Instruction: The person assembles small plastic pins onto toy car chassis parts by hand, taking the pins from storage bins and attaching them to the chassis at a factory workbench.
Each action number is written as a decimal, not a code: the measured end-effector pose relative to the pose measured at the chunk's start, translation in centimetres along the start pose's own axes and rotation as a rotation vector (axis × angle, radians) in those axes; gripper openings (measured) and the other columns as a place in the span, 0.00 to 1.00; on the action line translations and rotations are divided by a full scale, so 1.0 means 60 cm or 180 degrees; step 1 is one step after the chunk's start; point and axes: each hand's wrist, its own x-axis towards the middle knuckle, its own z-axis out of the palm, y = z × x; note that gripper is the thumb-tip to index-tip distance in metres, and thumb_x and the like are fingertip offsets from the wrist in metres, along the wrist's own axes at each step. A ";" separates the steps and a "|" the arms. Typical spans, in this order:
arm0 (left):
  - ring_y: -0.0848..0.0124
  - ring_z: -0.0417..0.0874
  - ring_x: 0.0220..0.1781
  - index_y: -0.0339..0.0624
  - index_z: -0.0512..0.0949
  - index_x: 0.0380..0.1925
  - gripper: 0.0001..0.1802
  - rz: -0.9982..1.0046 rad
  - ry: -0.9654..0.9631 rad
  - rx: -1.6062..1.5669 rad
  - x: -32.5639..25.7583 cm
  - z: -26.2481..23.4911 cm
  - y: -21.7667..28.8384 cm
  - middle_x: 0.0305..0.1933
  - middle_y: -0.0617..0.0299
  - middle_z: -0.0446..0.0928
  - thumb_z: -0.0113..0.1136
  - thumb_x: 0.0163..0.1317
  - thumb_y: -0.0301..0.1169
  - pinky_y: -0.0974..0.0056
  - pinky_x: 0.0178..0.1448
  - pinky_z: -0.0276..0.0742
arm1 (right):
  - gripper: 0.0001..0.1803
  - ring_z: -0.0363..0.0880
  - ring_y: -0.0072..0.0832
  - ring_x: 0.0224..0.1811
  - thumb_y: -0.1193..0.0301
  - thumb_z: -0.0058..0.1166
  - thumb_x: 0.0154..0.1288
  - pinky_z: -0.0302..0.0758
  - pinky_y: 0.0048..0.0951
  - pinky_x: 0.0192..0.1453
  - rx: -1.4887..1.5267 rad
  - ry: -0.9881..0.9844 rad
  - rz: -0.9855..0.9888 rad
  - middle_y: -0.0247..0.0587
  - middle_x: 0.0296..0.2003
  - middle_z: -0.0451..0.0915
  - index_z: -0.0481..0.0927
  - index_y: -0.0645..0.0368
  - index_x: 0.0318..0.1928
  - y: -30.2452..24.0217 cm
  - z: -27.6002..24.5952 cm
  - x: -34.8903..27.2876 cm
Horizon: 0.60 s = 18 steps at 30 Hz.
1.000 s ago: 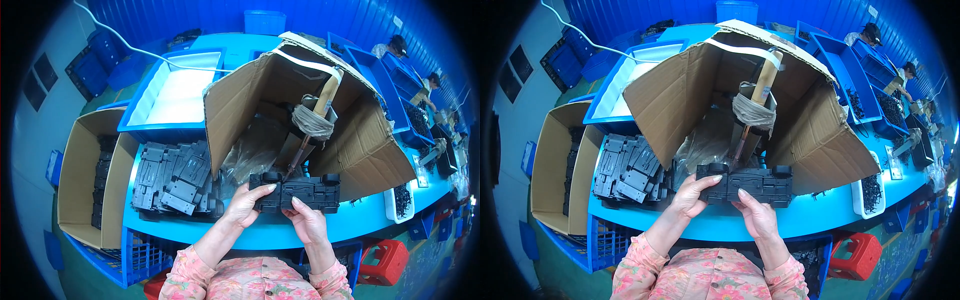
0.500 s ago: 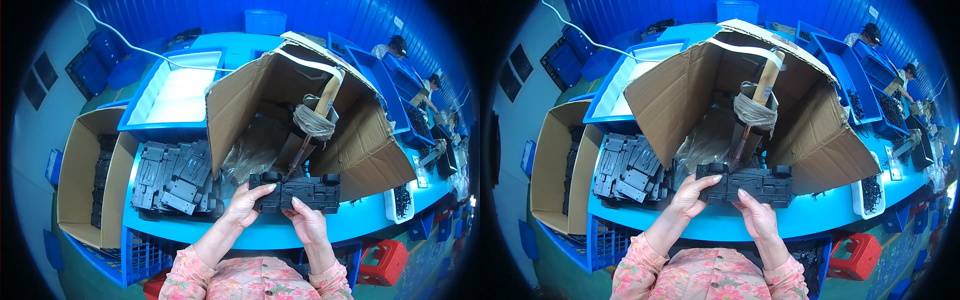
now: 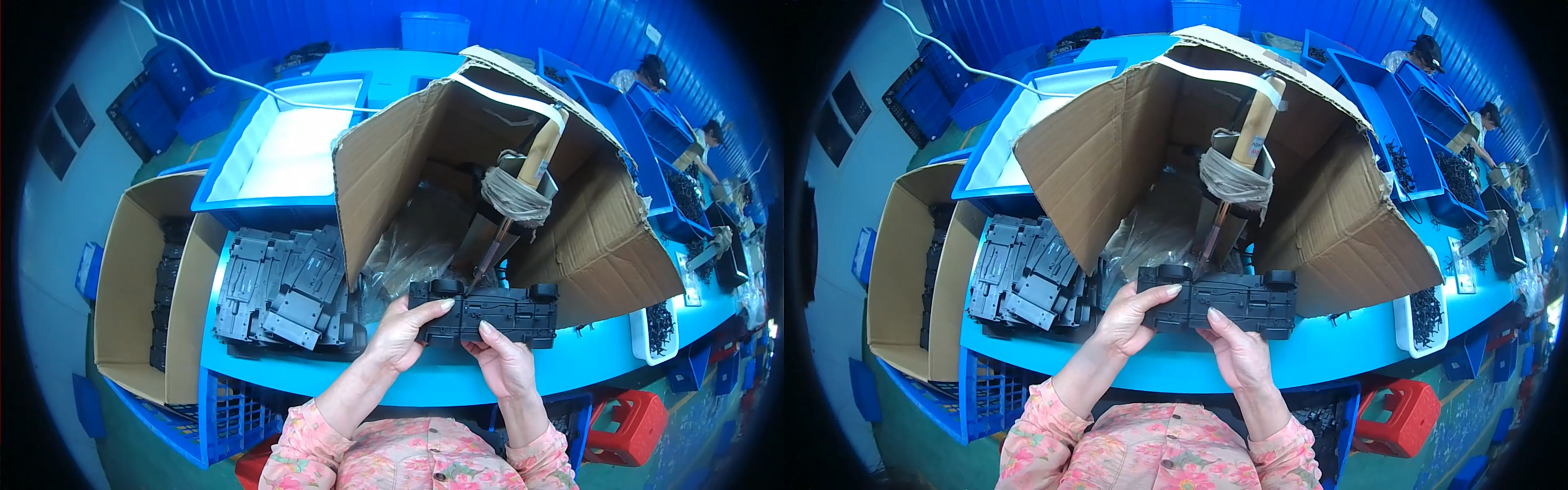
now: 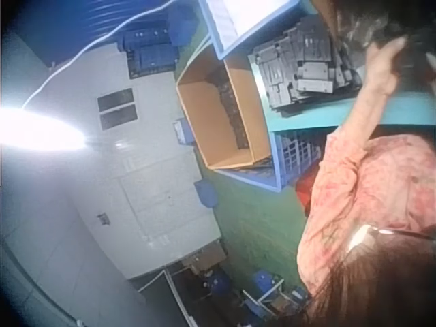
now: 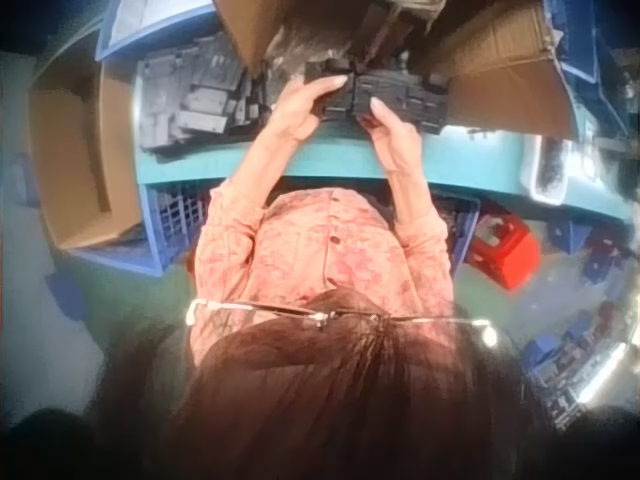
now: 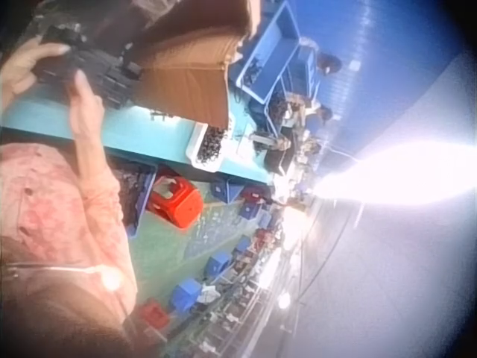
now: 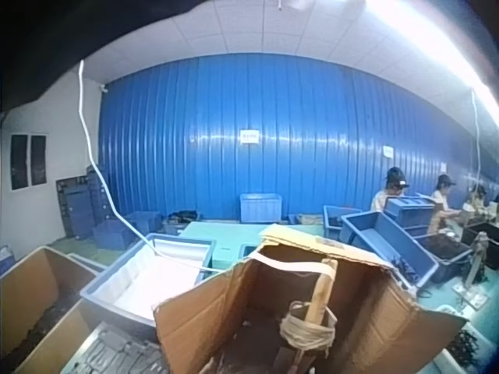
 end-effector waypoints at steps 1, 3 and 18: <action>0.70 0.80 0.39 0.35 0.73 0.39 0.14 -0.0006 0.0000 0.0001 -0.001 0.001 0.001 0.38 0.57 0.78 0.62 0.52 0.23 0.65 0.47 0.77 | 0.12 0.77 0.28 0.42 0.74 0.54 0.59 0.71 0.36 0.49 -0.0005 -0.0008 -0.0008 0.38 0.39 0.79 0.75 0.57 0.45 -0.001 0.002 0.000; 0.70 0.80 0.38 0.35 0.73 0.39 0.14 0.0045 0.0055 0.0025 -0.004 0.005 0.003 0.38 0.57 0.78 0.61 0.52 0.23 0.65 0.46 0.77 | 0.12 0.77 0.28 0.42 0.74 0.54 0.59 0.71 0.36 0.49 -0.0007 -0.0015 -0.0011 0.38 0.39 0.79 0.75 0.57 0.45 0.000 0.002 0.000; 0.68 0.81 0.39 0.35 0.72 0.40 0.15 -0.0140 0.0303 0.0138 0.015 -0.003 0.014 0.38 0.57 0.78 0.61 0.52 0.23 0.62 0.46 0.78 | 0.13 0.76 0.29 0.44 0.72 0.48 0.61 0.67 0.38 0.52 0.0290 -0.0217 0.0280 0.41 0.41 0.78 0.73 0.59 0.47 0.009 -0.011 0.022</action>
